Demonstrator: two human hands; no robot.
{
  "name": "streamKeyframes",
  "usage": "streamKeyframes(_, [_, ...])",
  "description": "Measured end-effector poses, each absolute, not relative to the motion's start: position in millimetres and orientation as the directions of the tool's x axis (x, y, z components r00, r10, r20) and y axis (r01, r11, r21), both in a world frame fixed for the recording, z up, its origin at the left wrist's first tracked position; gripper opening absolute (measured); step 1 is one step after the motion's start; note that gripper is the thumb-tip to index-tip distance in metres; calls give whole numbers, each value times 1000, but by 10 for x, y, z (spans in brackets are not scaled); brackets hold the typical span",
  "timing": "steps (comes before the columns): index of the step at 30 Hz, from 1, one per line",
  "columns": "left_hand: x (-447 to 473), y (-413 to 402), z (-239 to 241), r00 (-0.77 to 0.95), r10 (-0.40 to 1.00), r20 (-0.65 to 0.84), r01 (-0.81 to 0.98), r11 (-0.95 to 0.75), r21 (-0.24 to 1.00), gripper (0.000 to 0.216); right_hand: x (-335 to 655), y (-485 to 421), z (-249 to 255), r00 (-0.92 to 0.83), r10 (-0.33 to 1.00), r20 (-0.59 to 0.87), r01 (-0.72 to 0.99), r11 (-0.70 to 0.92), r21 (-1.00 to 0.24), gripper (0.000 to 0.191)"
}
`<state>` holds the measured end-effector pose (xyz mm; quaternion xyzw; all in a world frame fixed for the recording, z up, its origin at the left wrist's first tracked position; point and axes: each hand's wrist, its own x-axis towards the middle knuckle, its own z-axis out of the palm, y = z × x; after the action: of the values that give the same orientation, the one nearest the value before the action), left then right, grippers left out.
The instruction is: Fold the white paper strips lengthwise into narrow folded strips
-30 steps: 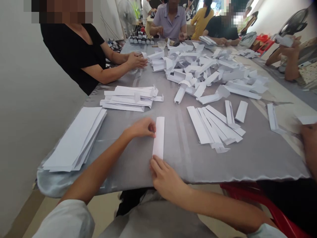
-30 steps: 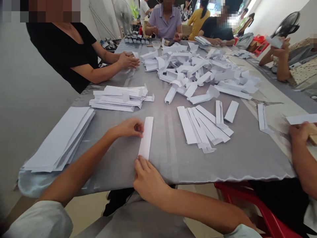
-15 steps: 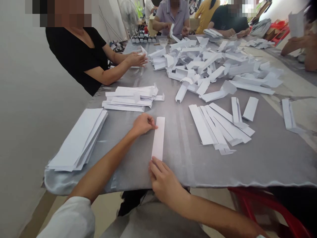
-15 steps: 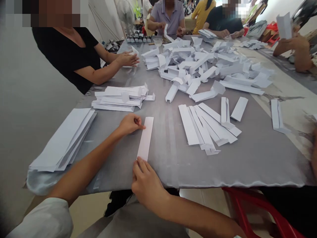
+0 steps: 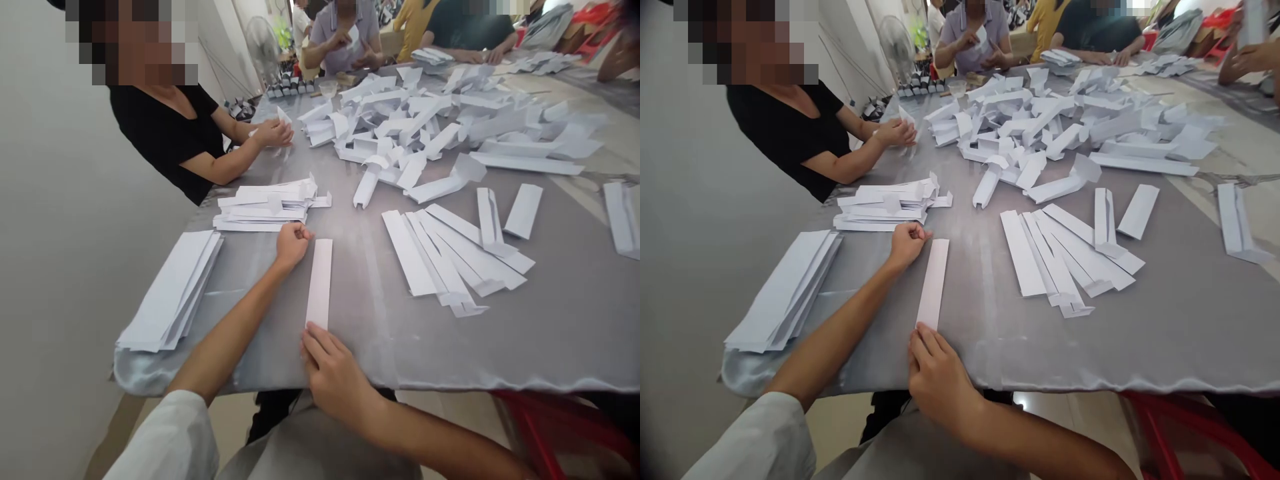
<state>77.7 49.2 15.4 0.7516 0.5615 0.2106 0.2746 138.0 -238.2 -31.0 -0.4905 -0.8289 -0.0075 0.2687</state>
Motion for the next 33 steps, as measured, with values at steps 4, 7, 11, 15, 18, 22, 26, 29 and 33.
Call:
streamKeyframes(4, [543,164,257,486,873,46,638,-390,664,51,1460,-2388,-333,-424,790,443,768,573,-286,42])
streamKeyframes(7, [390,-138,322,686,722,-86,610,-506,610,68,1495,-2393,-305,-428,791,438,760,577,-300,45])
streamKeyframes(11, [372,-354,321,677,711,-189,674,-496,547,70,1510,-2391,-274,-430,796,426,767,571,-292,46])
streamKeyframes(15, [469,-320,287,613,762,-211,725,-436,532,72,1526,-2395,-288,-466,789,400,757,590,-282,49])
streamKeyframes(18, [537,-238,259,574,798,-187,737,-403,542,70,1530,-2399,-313,-471,785,401,761,592,-264,50])
streamKeyframes(22, [655,-93,208,517,848,-120,761,-391,518,63,1520,-2395,-328,-469,780,415,776,588,-228,49])
streamKeyframes(26, [838,134,145,451,893,-4,777,-390,495,58,1507,-2393,-323,-453,784,424,784,577,-228,47])
streamKeyframes(29, [982,305,92,404,912,74,786,-388,481,55,1492,-2398,-337,-438,786,437,787,570,-237,46])
streamKeyframes(33, [1094,373,8,363,925,117,801,-374,467,51,1467,-2397,-383,-415,791,450,794,556,-245,45])
